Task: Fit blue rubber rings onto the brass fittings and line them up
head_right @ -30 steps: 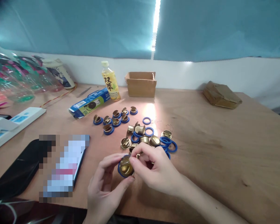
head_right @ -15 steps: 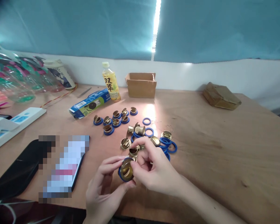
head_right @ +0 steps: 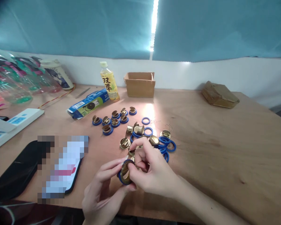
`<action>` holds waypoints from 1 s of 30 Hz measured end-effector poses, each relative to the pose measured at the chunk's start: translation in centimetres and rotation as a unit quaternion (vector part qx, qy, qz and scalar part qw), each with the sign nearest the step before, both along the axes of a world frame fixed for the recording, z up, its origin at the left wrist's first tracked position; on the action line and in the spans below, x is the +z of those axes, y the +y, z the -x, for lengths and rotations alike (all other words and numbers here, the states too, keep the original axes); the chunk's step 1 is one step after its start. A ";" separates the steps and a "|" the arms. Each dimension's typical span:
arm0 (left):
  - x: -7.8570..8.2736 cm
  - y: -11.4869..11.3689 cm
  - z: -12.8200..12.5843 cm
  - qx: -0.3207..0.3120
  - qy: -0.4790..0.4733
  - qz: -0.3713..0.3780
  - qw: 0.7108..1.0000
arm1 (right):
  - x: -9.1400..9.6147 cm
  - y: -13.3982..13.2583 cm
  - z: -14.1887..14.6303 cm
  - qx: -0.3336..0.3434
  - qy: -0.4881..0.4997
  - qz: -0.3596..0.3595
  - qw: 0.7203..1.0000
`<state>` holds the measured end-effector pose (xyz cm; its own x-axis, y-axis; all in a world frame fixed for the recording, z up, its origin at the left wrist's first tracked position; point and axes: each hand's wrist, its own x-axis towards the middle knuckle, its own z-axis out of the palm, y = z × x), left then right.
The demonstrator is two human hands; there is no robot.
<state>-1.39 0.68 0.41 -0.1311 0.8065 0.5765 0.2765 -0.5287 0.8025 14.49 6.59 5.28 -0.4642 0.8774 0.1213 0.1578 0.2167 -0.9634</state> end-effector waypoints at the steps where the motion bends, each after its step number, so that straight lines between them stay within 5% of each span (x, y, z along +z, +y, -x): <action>1: 0.0 0.0 0.0 0.004 0.002 -0.002 1.000 | 0.0 0.0 0.1 -0.002 0.000 0.001 1.000; 6: -0.1 0.0 -0.5 0.061 -0.001 -0.002 0.998 | 0.9 -0.2 -0.5 0.004 0.025 -0.013 1.000; 10: 0.1 1.0 0.3 0.174 -0.014 0.064 0.982 | 1.8 0.5 -1.8 -0.098 0.054 -0.076 0.991; 14: 0.8 2.8 2.8 0.247 0.141 0.133 0.949 | 2.0 2.0 -3.5 -0.215 -0.004 -0.101 0.971; 19: 1.3 4.9 5.2 0.290 0.304 0.195 0.886 | 1.7 3.4 -5.3 -0.274 -0.154 -0.163 0.935; 24: 1.2 6.1 6.1 0.281 0.358 0.237 0.858 | 1.7 4.5 -6.2 -0.243 -0.288 -0.184 0.908; 30: -0.5 7.2 7.2 0.237 0.368 0.190 0.879 | 1.7 6.0 -7.5 -0.219 -0.332 -0.162 0.903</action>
<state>-8.62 7.87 -0.11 -0.2084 0.9148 0.3461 0.9113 0.0531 0.4084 21.95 12.57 6.97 -0.1462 0.9630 0.2265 0.8168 0.2466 -0.5215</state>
